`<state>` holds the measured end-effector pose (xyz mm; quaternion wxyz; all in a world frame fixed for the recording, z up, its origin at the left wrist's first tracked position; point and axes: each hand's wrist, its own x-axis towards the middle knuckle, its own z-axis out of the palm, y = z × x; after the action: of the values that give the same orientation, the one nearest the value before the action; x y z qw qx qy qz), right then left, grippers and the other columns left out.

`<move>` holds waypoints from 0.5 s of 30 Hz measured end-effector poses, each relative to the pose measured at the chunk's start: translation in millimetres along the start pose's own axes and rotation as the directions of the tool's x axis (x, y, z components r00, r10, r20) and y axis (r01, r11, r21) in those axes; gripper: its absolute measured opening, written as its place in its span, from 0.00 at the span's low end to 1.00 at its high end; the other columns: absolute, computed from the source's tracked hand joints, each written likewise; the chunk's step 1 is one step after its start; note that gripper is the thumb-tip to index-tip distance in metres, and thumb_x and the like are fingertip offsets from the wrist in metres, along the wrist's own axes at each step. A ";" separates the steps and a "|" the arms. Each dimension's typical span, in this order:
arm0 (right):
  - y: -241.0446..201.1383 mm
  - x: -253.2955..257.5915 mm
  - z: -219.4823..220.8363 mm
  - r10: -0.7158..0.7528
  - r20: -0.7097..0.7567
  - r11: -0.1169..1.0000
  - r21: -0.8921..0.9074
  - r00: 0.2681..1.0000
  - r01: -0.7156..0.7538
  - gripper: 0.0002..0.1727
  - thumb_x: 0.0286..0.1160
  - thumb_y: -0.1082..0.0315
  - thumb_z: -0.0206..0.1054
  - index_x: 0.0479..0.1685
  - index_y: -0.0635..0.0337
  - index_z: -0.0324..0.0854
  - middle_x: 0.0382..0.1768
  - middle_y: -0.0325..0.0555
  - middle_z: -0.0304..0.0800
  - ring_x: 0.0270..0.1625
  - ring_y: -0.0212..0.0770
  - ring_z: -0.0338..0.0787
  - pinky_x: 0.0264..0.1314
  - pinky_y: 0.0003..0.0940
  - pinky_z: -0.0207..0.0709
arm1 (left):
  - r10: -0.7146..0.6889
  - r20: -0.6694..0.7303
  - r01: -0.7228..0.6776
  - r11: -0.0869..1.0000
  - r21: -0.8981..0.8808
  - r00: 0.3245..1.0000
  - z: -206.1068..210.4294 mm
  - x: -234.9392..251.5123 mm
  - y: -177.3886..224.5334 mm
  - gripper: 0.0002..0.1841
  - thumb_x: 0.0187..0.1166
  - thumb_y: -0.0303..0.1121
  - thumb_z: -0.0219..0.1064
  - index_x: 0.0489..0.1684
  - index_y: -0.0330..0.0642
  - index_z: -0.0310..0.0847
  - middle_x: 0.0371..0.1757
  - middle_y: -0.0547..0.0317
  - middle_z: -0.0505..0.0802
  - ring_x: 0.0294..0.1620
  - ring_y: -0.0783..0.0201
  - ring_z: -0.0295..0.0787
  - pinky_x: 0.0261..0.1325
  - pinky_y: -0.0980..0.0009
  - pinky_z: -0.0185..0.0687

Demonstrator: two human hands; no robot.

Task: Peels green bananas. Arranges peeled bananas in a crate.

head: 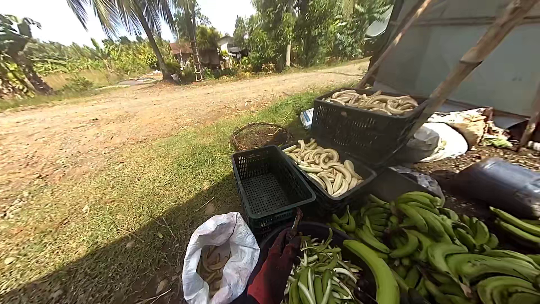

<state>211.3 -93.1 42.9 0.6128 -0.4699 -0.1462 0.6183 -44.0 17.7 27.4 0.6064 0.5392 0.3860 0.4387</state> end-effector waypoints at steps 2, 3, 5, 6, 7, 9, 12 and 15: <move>-7.1 0.2 -36.5 -0.121 0.265 0.993 0.036 0.957 0.116 0.41 0.82 0.33 0.52 0.88 0.47 0.55 0.71 0.58 0.81 0.67 0.58 0.87 0.62 0.56 0.85 | -0.044 0.006 0.043 0.999 0.032 0.999 13.0 -12.2 -7.7 0.29 0.91 0.55 0.52 0.85 0.52 0.69 0.48 0.52 0.92 0.41 0.58 0.92 0.46 0.60 0.92; -5.0 6.0 -47.3 -0.149 0.278 0.989 0.025 0.949 0.148 0.39 0.82 0.34 0.55 0.85 0.49 0.62 0.65 0.56 0.85 0.59 0.54 0.91 0.54 0.51 0.88 | -0.071 0.019 0.070 0.997 0.043 0.997 22.6 -20.8 -12.0 0.29 0.92 0.56 0.49 0.85 0.52 0.70 0.46 0.52 0.92 0.39 0.58 0.91 0.43 0.60 0.91; 2.5 23.7 -49.2 -0.128 0.171 0.990 -0.037 0.977 0.136 0.29 0.89 0.41 0.47 0.65 0.55 0.77 0.43 0.48 0.90 0.36 0.41 0.91 0.37 0.39 0.89 | -0.113 0.044 0.108 0.988 0.107 0.993 40.1 -34.2 -22.4 0.29 0.92 0.58 0.45 0.82 0.55 0.73 0.42 0.54 0.91 0.35 0.59 0.90 0.40 0.62 0.89; 6.7 31.7 -46.5 -0.079 0.139 0.996 -0.028 0.987 0.084 0.30 0.90 0.40 0.45 0.60 0.57 0.79 0.38 0.47 0.89 0.31 0.40 0.89 0.32 0.37 0.88 | -0.133 0.061 0.121 0.978 0.172 0.989 46.6 -40.7 -29.2 0.28 0.92 0.59 0.46 0.82 0.57 0.74 0.42 0.55 0.91 0.35 0.60 0.89 0.39 0.62 0.89; 11.0 36.8 -43.5 -0.033 0.112 0.999 0.003 0.993 0.033 0.31 0.90 0.39 0.44 0.57 0.57 0.80 0.35 0.47 0.89 0.28 0.40 0.88 0.30 0.37 0.87 | -0.145 0.078 0.119 0.955 0.273 0.986 51.6 -47.0 -34.6 0.28 0.91 0.61 0.47 0.82 0.60 0.74 0.44 0.57 0.92 0.35 0.61 0.90 0.40 0.61 0.90; 18.1 42.2 -42.6 0.017 0.123 0.996 0.089 0.992 -0.028 0.31 0.90 0.39 0.41 0.57 0.55 0.80 0.33 0.47 0.88 0.27 0.40 0.88 0.28 0.37 0.86 | -0.135 0.105 0.075 0.892 0.446 0.985 60.1 -55.5 -41.7 0.27 0.90 0.61 0.47 0.80 0.64 0.75 0.48 0.62 0.93 0.38 0.64 0.92 0.43 0.59 0.93; 18.7 28.3 -25.3 -0.075 0.163 0.997 0.039 0.984 0.069 0.22 0.92 0.53 0.43 0.72 0.52 0.72 0.39 0.48 0.87 0.29 0.39 0.87 0.27 0.34 0.83 | -0.125 0.123 0.034 0.825 0.564 0.985 67.6 -59.3 -43.3 0.27 0.89 0.61 0.49 0.79 0.63 0.76 0.54 0.64 0.93 0.44 0.67 0.92 0.50 0.57 0.92; 21.4 27.7 -17.8 -0.137 0.157 0.989 -0.032 0.978 0.143 0.22 0.91 0.58 0.47 0.77 0.53 0.70 0.43 0.47 0.89 0.31 0.38 0.88 0.28 0.32 0.83 | -0.115 0.158 -0.011 0.773 0.634 0.981 67.9 -57.8 -51.1 0.27 0.89 0.61 0.50 0.81 0.63 0.75 0.58 0.63 0.93 0.49 0.67 0.93 0.55 0.56 0.92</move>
<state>216.9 -79.7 6.4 0.6313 -0.4223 -0.2394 0.6048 7.5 -60.2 -15.5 0.4358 0.7392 0.4667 0.2141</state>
